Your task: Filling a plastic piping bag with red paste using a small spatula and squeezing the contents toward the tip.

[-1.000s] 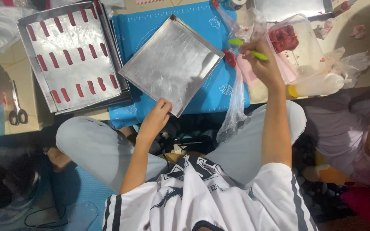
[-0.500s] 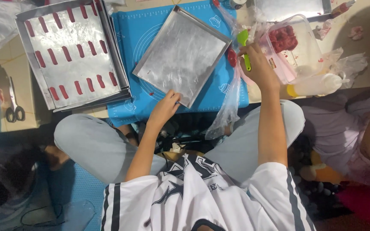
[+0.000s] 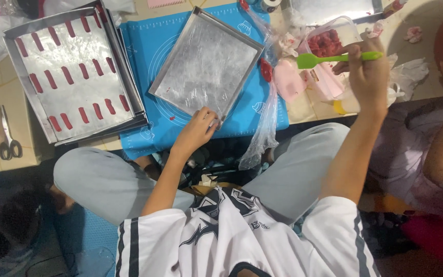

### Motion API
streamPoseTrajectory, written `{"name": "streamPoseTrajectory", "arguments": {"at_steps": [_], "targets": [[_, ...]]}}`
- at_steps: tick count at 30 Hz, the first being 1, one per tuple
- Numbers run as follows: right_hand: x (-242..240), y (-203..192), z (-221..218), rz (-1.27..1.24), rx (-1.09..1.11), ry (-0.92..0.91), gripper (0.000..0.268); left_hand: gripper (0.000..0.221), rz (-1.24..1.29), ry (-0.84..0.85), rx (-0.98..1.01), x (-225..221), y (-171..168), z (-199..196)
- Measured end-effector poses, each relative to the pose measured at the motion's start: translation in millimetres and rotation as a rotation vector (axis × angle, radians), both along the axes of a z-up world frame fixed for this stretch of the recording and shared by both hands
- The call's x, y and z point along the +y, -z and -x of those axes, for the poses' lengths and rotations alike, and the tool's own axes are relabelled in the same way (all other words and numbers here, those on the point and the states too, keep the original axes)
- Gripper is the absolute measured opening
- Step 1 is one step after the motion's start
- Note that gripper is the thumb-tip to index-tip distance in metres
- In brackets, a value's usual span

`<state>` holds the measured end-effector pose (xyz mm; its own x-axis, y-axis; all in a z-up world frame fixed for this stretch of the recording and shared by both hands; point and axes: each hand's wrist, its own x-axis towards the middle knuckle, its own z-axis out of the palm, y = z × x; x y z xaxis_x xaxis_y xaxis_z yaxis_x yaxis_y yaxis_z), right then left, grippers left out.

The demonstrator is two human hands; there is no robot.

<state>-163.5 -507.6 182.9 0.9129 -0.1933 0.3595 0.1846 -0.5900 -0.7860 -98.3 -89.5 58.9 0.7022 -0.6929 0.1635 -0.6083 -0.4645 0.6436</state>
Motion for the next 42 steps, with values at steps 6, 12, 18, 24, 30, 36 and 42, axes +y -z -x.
{"name": "streamPoseTrajectory", "arguments": {"at_steps": [6, 12, 18, 24, 30, 36, 42], "targets": [[-60, -64, 13, 0.203, 0.078, 0.005, 0.014, 0.024, -0.018, 0.073, -0.074, -41, -5, -18], [-106, -61, -33, 0.467, 0.245, -0.067, 0.012, 0.023, 0.053, 0.243, -0.108, -107, 1, -25], [-142, -19, -70, 0.829, 0.461, -0.024, 0.02, 0.032, 0.061, 0.281, -0.194, -188, 11, -47], [-178, -12, -68, 1.093, 0.719, 0.048, 0.024, 0.051, 0.056, 0.305, -0.152, -236, 25, -61], [-190, 59, -64, 1.687, 0.339, 0.173, 0.02, 0.066, -0.019, 0.273, -0.163, -287, 57, -72], [-163, 23, -81, 1.713, 0.416, 0.062, 0.017, 0.076, -0.125, 0.308, -0.089, -287, 42, -76], [-154, 42, -106, 1.805, 0.463, 0.066, 0.018, 0.075, -0.189, 0.292, -0.093, -289, 21, -75]]}}
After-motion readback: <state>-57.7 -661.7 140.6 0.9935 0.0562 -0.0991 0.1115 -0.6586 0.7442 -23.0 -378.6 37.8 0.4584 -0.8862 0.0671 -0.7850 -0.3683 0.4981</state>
